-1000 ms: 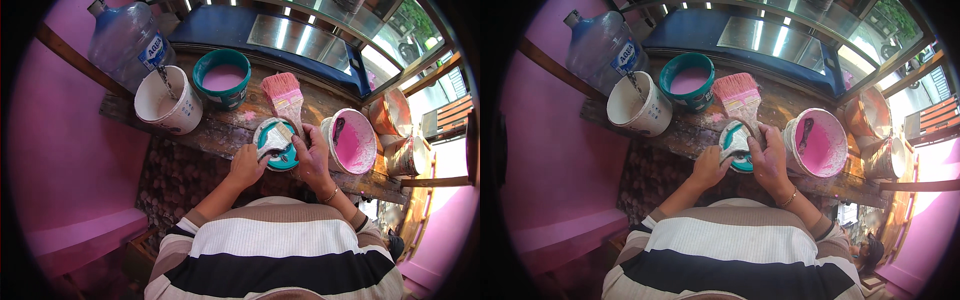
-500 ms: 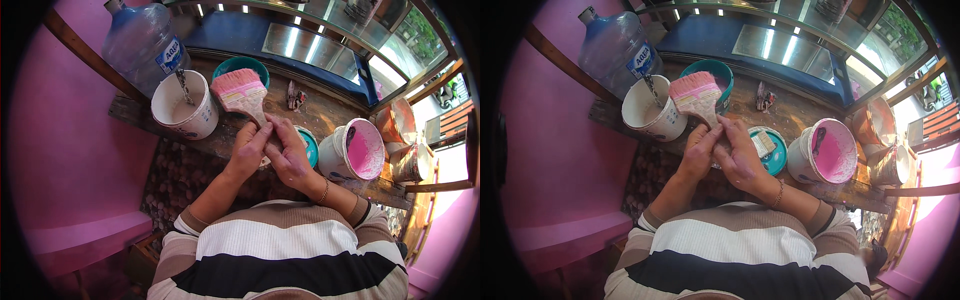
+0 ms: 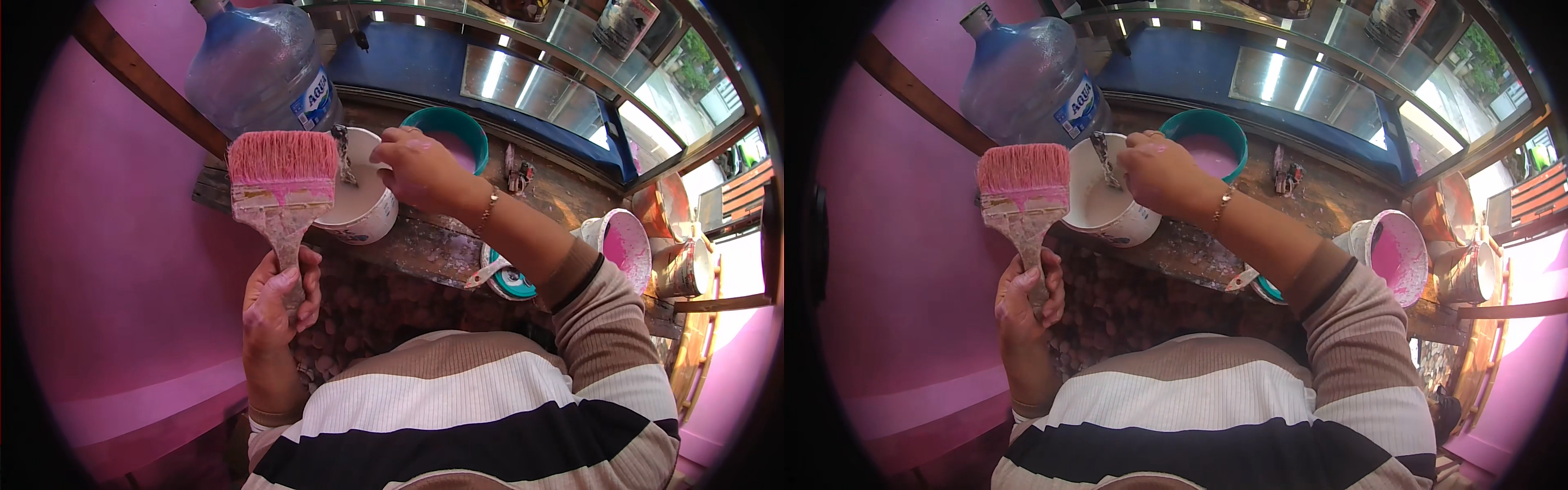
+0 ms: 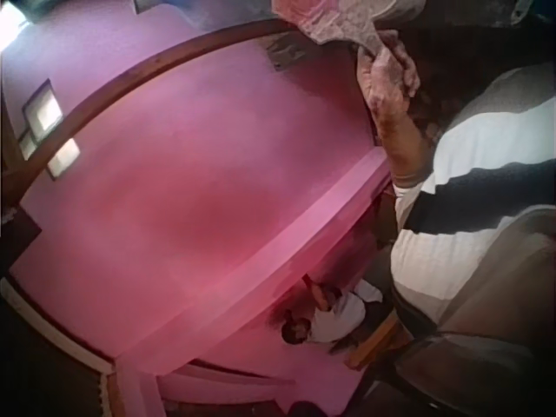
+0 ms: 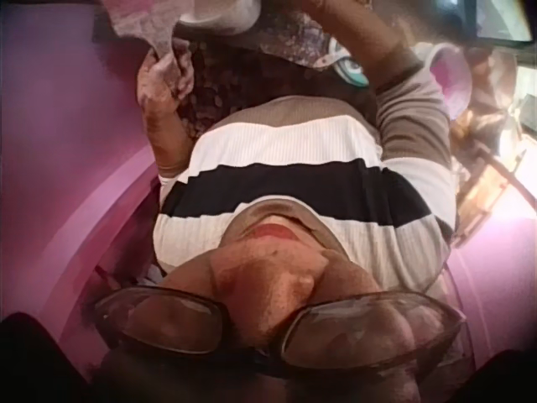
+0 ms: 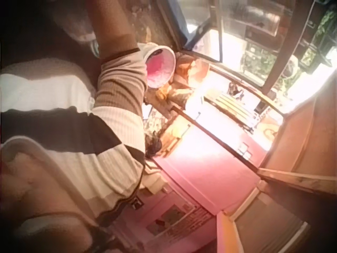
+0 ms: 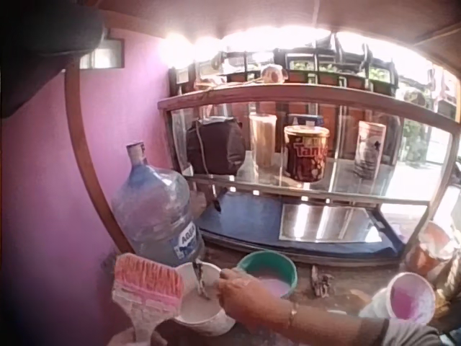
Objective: The person mixes pink paint in a bucket using a scraper, then dips a paintbrush into the mixture. They scrape excess paint off the brush, dip it into a smaller container of pink liquid, and then wash their hands in a bucket of water.
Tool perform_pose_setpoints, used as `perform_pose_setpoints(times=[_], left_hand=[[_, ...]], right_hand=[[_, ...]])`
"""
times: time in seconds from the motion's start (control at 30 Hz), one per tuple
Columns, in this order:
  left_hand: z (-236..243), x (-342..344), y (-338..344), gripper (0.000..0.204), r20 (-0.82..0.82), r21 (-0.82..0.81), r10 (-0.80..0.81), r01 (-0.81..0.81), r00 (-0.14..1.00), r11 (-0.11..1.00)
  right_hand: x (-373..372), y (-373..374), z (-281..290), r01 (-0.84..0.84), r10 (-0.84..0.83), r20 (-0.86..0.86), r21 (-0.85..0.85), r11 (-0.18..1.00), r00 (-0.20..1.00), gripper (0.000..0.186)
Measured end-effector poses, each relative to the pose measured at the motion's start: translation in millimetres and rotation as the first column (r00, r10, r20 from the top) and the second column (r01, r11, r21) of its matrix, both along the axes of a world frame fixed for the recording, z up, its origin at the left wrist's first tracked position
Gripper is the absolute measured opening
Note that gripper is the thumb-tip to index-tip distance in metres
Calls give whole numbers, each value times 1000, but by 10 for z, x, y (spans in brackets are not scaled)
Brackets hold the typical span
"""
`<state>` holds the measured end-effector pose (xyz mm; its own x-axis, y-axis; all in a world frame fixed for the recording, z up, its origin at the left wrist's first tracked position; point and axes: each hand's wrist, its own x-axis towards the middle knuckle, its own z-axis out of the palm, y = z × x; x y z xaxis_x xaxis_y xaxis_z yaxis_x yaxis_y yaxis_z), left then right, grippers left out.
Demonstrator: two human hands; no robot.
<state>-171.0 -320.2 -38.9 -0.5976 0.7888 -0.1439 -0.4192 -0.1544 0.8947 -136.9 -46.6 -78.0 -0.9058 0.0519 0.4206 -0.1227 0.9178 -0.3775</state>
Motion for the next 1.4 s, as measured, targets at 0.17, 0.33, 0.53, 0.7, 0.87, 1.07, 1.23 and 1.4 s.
perform_pose_setpoints(times=[0.17, 0.33, 0.53, 0.7, 0.87, 1.07, 1.23, 1.4], left_hand=[[47, -165, -253, 27, -20, -125, 82, -83, 996, 989], [14, -296, -365, 28, -29, -167, 90, -94, 996, 981], [-13, -414, -468, 26, -25, -175, 51, -54, 998, 983], [-71, -516, -553, 27, -21, -169, 81, -83, 997, 982], [-138, -571, -407, 28, 25, -170, 50, -45, 998, 985], [-183, -596, -127, 26, 36, -222, -31, 38, 999, 974], [-216, -493, 71, 19, 113, -259, -29, 58, 993, 964], [-311, -389, 292, 17, 178, -264, 8, 40, 984, 964]], right_hand=[[-910, -215, -470, -201, 196, 52, 370, 907, 979, 11], [-1290, -420, -560, -298, 48, 335, 752, 588, 941, 15], [-1056, -415, -306, -250, -72, 333, 818, 518, 940, 10], [-576, -303, 480, -95, -87, 401, 412, 906, 912, 8], [180, -285, 408, 40, -95, 173, 295, 955, 980, 7], [391, -441, 252, 197, -243, 229, 210, 958, 943, 16], [589, -409, 147, 287, -314, 253, 137, 948, 915, 26], [745, -708, 660, 308, -282, 294, -46, 950, 913, 48]])
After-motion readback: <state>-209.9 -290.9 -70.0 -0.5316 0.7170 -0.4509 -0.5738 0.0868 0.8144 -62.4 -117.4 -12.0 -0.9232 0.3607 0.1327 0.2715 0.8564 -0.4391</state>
